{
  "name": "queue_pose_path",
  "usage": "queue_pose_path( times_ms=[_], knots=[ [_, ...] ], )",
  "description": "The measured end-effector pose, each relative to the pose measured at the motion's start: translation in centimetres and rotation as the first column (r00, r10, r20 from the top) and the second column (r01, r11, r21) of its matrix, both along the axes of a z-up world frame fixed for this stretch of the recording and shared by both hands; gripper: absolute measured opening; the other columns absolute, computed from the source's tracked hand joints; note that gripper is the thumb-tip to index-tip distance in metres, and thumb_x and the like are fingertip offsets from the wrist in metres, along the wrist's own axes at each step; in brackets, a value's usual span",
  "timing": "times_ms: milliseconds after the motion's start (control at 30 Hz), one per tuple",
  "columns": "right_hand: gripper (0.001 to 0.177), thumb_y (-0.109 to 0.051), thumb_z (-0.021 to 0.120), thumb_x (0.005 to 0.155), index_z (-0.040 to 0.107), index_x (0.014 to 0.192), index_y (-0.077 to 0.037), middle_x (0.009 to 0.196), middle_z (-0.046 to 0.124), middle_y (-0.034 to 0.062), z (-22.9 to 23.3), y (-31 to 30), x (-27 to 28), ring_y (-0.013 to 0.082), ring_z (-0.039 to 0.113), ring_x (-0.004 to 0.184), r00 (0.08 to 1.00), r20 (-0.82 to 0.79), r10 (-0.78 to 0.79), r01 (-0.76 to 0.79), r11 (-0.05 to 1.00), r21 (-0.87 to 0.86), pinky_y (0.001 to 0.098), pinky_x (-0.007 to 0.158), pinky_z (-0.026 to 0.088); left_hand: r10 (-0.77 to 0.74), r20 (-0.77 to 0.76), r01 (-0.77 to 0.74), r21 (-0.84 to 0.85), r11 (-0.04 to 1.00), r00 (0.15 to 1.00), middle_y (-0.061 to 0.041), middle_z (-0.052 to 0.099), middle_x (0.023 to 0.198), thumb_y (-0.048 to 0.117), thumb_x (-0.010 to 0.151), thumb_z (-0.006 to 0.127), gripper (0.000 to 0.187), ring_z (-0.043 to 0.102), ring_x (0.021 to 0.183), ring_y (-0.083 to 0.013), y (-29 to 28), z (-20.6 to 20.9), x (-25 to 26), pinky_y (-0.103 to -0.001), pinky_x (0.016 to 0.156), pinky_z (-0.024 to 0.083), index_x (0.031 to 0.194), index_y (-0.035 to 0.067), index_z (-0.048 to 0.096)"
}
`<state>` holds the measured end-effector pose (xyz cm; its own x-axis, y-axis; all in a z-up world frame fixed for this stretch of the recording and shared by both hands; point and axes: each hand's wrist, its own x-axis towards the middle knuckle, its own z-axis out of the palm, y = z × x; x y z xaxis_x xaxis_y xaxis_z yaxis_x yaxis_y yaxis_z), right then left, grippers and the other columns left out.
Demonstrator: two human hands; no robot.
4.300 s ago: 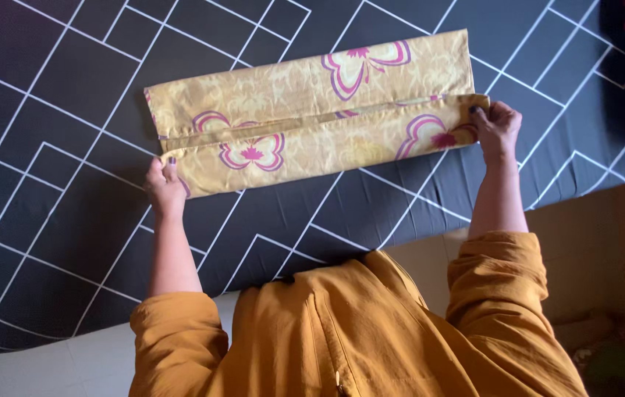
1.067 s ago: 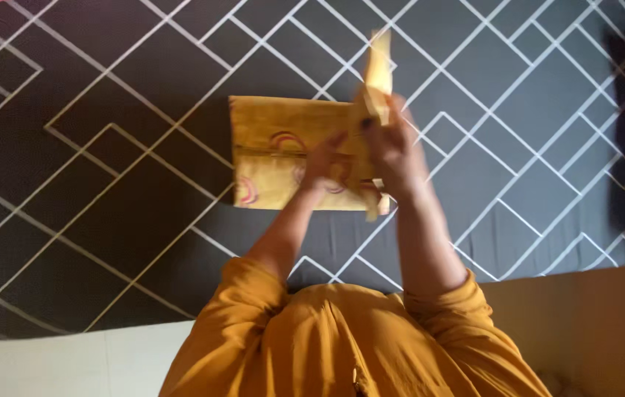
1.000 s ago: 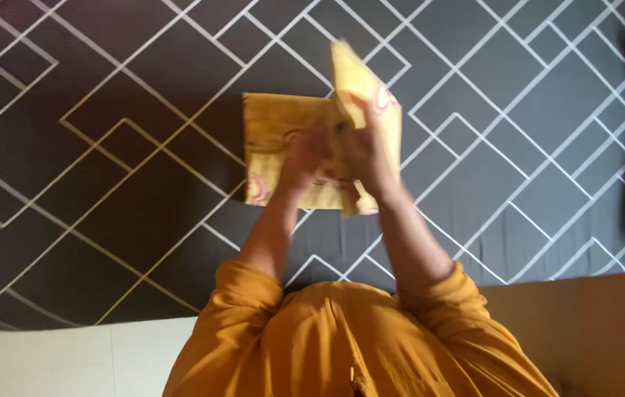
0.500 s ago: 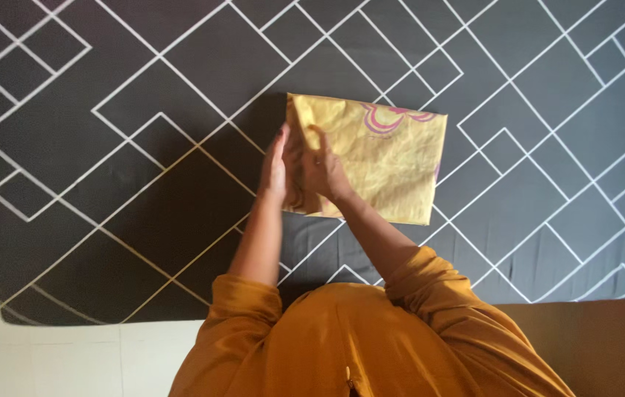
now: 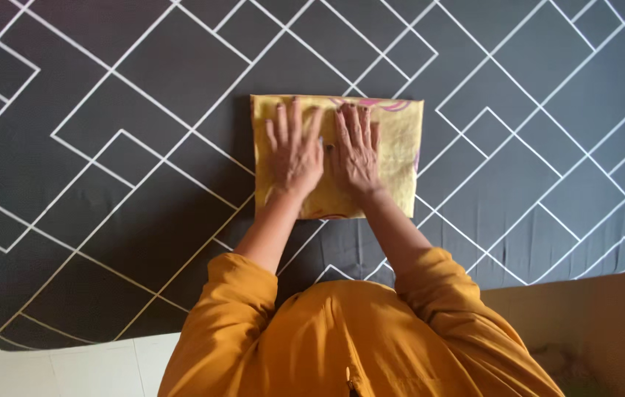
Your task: The person folds a pink patterned towel, a red patterned towel, and a yellow floral towel on a dark gray bed with white geometric lines. Each item is smoothed, folded into a compact rectangle, and stacked on the right side of the bed.
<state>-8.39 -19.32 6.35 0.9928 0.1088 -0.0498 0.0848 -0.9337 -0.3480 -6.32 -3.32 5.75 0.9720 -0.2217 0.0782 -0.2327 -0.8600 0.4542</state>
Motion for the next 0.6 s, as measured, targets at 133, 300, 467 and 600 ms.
queue_pose_path(
  times_ms=[133,300,467,600],
  knots=[
    [0.077,-0.034,0.064,0.098,0.029,0.164,-0.014,0.169,0.020,0.0173,-0.4,-4.2,1.3,0.0424,0.016,0.155,0.997,-0.038,-0.064,0.060,0.994,-0.097,0.0614,0.123,0.012,0.051,-0.124,-0.032,0.156,0.987,0.991,-0.016,0.014,0.172,0.042,0.104,0.054,0.070,0.015,0.158,-0.0406,1.0,-1.8,0.7,-0.065,0.124,0.010,0.165,0.023,0.025],
    [0.080,-0.037,0.062,0.100,0.023,0.164,-0.010,0.170,0.023,0.0182,-0.9,-10.2,0.3,0.0409,0.017,0.158,0.951,-0.040,-0.306,0.299,0.945,-0.132,0.0617,0.125,0.013,0.139,-0.074,-0.125,0.169,0.978,0.988,-0.015,0.015,0.172,0.040,0.104,0.056,0.072,0.014,0.158,-0.0406,2.8,-2.1,0.3,-0.065,0.124,0.010,0.166,0.020,0.025],
    [0.077,-0.039,0.059,0.108,0.021,0.167,-0.006,0.170,0.017,0.0276,-1.7,-10.2,-3.4,0.0479,0.013,0.158,0.946,0.189,-0.263,0.306,0.916,-0.259,0.0638,0.125,0.010,0.026,-0.065,-0.018,0.123,0.992,0.998,-0.023,0.014,0.170,0.038,0.102,0.056,0.072,0.014,0.157,-0.0449,1.3,-0.7,-3.7,-0.067,0.123,0.008,0.163,0.014,0.026],
    [0.081,-0.042,0.061,0.093,0.029,0.160,-0.009,0.166,0.022,0.0232,-1.4,-4.5,-7.9,0.0440,0.017,0.154,0.995,-0.091,-0.047,0.026,0.975,-0.221,0.0636,0.123,0.008,-0.108,-0.079,0.114,0.076,0.991,0.991,-0.019,0.015,0.170,0.040,0.101,0.056,0.070,0.014,0.157,-0.0414,-0.9,-0.9,-7.9,-0.064,0.124,0.006,0.162,0.020,0.027]
  ],
)
